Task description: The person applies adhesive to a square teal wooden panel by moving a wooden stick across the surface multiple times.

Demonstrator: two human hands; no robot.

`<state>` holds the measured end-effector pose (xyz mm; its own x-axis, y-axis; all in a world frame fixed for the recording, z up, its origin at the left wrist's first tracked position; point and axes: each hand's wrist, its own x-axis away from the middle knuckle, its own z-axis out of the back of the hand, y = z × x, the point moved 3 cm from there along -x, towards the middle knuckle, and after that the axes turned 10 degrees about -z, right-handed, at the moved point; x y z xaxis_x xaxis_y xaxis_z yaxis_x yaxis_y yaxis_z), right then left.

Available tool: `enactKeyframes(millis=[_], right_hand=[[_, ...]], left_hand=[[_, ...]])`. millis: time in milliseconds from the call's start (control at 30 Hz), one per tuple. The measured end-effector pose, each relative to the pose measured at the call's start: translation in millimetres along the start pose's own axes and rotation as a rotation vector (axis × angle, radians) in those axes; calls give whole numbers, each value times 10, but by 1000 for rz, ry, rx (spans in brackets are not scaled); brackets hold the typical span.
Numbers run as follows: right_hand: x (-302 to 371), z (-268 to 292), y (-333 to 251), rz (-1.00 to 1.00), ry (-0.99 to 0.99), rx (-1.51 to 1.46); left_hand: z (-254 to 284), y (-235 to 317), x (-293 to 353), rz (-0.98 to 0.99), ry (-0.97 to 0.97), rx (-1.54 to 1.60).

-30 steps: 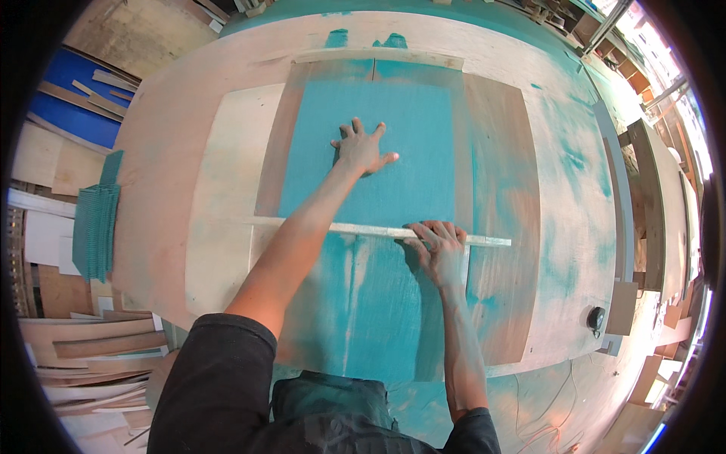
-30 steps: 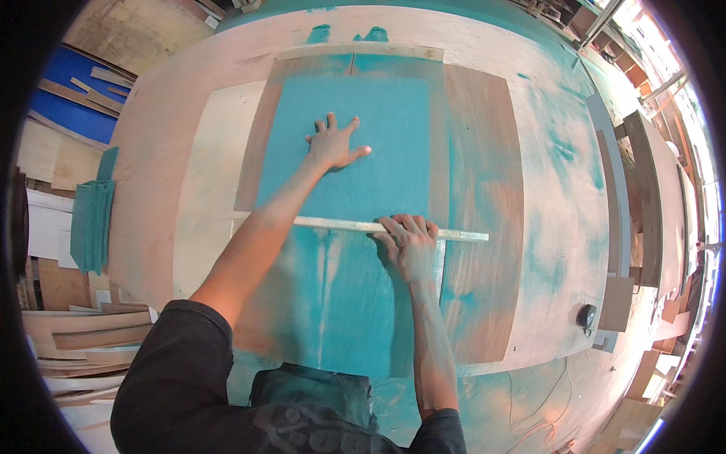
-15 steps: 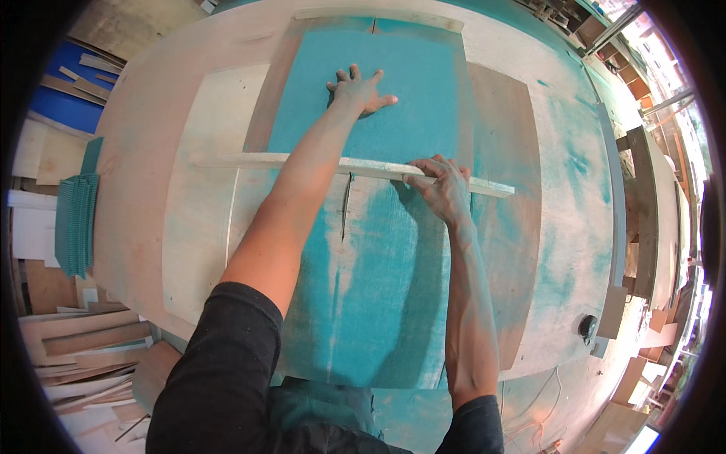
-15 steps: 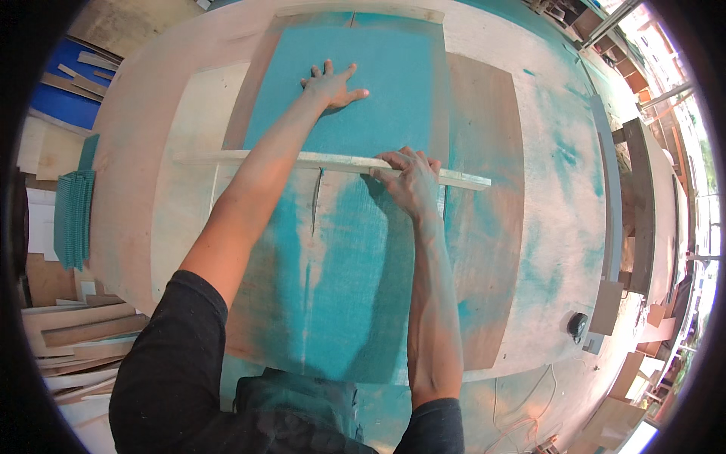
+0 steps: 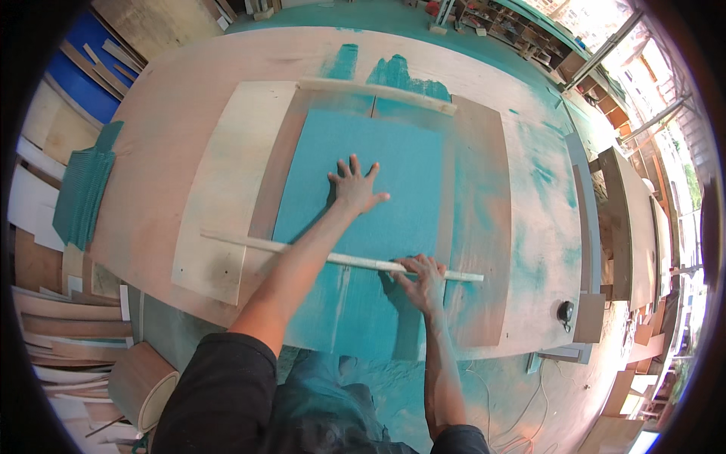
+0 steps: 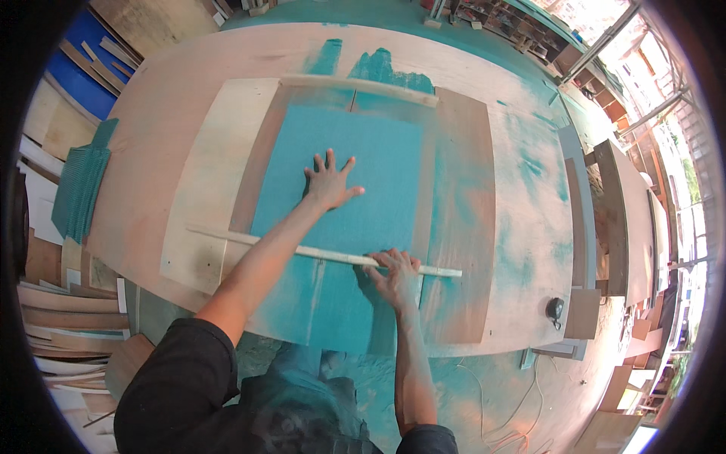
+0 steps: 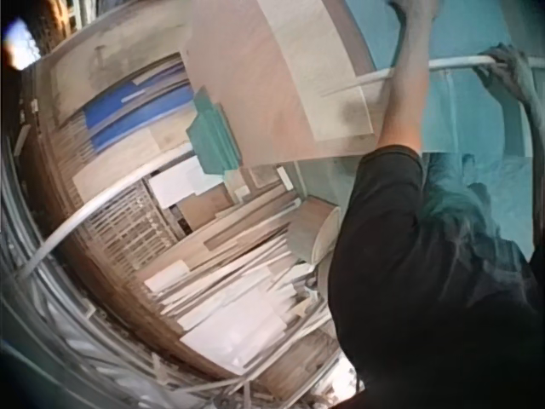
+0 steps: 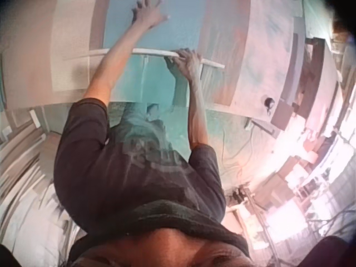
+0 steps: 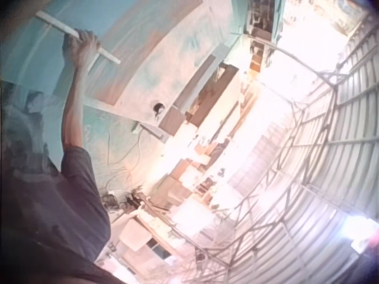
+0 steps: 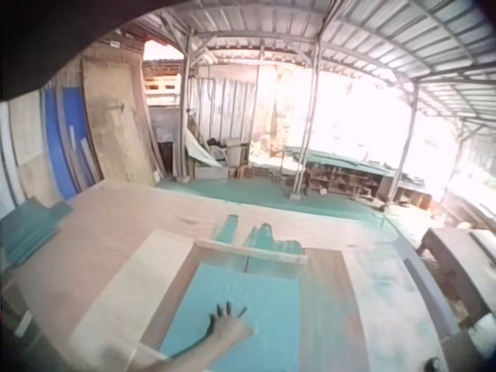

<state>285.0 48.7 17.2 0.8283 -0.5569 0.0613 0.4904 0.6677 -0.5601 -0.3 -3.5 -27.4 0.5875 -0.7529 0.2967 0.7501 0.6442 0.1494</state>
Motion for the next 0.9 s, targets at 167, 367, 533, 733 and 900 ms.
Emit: enactKeyframes(millis=[167,367,533,733,900], right_hand=[[1139,-53,69,4,32,-13],[2217,-147,46,-5,17,-11],[2788,-217,23,7,28,-28],[2944,-204,65,-21,-6,-16],[2675,-152,75,-219,-95,-194]], left_hand=[[-371,364,997,-27,-3,20],[-720,555,2033,-37,11,48],[-973,627,2562,-36,55,58],[-922,674,2820,-62,47,108],[-967,224,2953,-37,153,230]])
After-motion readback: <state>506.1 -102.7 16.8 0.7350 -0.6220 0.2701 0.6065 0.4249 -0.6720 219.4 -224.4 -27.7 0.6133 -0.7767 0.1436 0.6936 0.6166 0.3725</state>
